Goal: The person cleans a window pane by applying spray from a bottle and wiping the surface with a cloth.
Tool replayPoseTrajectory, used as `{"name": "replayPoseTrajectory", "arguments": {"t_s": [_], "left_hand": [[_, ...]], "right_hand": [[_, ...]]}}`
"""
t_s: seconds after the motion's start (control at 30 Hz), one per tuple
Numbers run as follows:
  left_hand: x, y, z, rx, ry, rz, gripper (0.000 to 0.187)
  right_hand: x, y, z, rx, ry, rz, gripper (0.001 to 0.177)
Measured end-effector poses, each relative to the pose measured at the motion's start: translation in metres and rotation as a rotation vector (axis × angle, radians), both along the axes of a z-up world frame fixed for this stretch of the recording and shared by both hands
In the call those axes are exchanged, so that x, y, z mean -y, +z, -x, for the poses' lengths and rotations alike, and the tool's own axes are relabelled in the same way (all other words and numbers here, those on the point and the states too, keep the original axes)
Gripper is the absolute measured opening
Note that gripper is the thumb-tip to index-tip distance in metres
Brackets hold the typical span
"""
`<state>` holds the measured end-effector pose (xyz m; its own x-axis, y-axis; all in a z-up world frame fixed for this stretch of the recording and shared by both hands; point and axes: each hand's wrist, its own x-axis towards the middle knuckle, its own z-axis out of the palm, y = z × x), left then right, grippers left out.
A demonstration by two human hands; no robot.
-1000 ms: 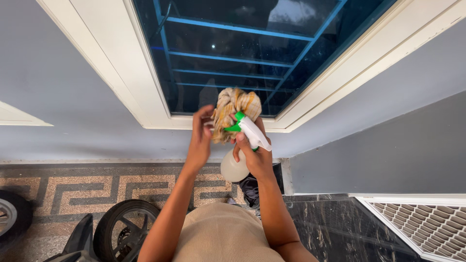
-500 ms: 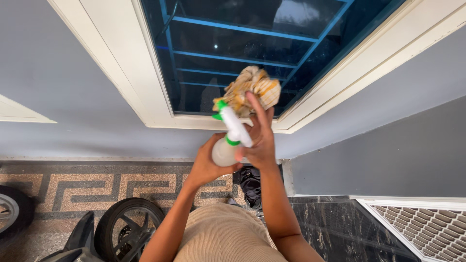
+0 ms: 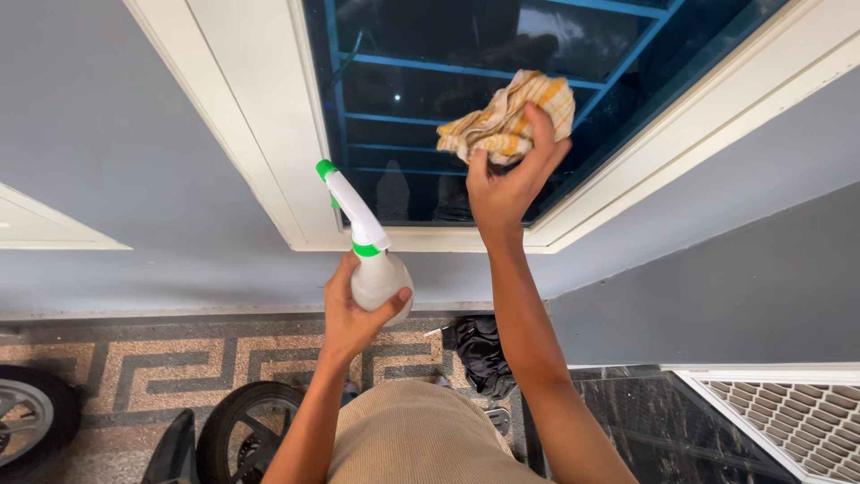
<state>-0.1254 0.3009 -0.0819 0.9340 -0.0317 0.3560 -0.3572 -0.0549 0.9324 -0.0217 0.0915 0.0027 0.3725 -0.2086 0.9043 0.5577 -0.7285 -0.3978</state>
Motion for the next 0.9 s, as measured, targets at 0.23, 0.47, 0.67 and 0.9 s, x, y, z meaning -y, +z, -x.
{"name": "replayPoseTrajectory", "arguments": {"t_s": [0.23,0.47,0.67,0.9], "left_hand": [[-0.036,0.009,-0.006,-0.018,0.009,0.069,0.03],[-0.065,0.016,-0.013,0.035,0.065,-0.141,0.027],[-0.082,0.015,-0.018,0.109,0.058,-0.219,0.027],[-0.096,0.018,-0.023,0.152,0.056,-0.251,0.017]], "right_hand": [[-0.024,0.026,-0.021,0.154,0.074,-0.193,0.078],[-0.047,0.037,-0.033,0.217,-0.411,0.036,0.07],[-0.076,0.022,-0.012,0.019,-0.276,-0.005,0.073],[-0.11,0.037,-0.029,0.104,-0.262,0.146,0.072]]}}
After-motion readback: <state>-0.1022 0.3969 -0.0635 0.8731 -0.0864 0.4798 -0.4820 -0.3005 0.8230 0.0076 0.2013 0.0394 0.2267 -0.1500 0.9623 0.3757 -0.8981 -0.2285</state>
